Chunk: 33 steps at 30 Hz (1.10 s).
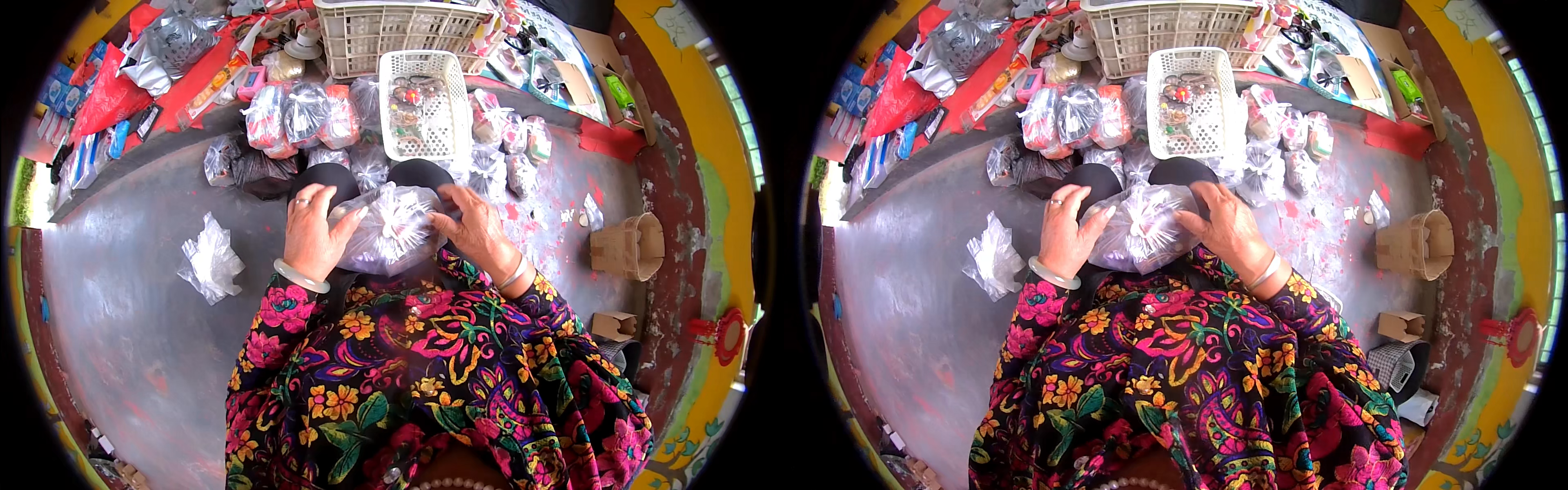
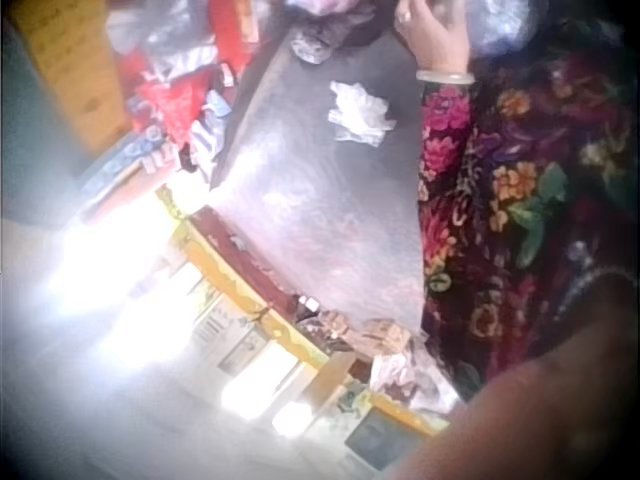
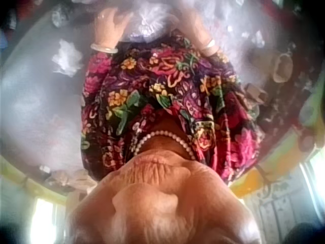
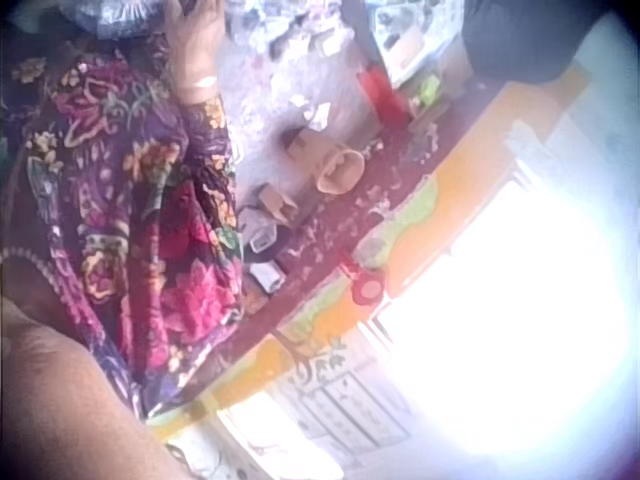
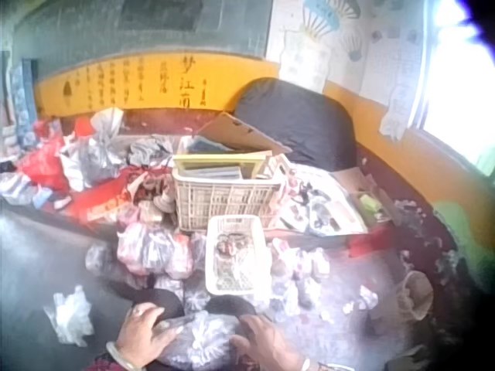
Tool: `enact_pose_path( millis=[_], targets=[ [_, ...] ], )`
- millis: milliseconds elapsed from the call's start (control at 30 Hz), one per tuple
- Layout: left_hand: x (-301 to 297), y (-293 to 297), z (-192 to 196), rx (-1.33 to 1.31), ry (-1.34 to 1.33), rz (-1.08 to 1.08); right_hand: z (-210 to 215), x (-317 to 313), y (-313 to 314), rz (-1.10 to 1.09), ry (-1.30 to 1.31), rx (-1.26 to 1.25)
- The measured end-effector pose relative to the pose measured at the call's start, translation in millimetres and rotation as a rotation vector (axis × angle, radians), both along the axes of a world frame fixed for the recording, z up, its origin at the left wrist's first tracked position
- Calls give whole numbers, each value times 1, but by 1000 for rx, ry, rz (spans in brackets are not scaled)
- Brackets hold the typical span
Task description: The person sits on the floor and sorts small items from a white plastic basket into clear plastic bags. They pick up items one by one, place them into the bags, and occasionally tie the bags closed before setting them aside.
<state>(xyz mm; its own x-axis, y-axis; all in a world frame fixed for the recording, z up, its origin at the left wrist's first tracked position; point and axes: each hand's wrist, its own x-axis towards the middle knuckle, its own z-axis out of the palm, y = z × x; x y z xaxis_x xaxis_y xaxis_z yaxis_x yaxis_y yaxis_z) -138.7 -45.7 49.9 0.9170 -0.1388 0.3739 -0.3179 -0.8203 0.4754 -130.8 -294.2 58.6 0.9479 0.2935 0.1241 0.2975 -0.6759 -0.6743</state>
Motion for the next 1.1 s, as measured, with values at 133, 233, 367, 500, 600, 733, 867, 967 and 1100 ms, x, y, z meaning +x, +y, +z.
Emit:
enact_pose_path(
  millis=[133,233,367,500,600,733,867,967,1100],
  targets=[
    [-14,4,-18,-154,180,-67,-14,-11,-2,-7,217,32],
    [-27,-4,-14,-489,362,5,-12,-13,1,-21,339,182],
    [-39,-4,-20,-791,337,-8,-19,-19,9,-23,475,556],
    [-54,-3,-21,-1138,507,31,-21,-13,27,-57,534,897],
    [-58,0,-11,-1367,652,57,-10,6,40,17,581,863],
    [-49,9,-11,-1611,927,-72,-11,31,64,65,573,863],
    [-41,15,-27,-1905,1068,-42,-13,47,78,171,645,660],
    [-37,25,-47,-2016,1085,-38,-18,52,79,196,650,654],
    [-33,24,-60,-2039,1061,-51,-32,63,76,156,540,793]
  ],
)
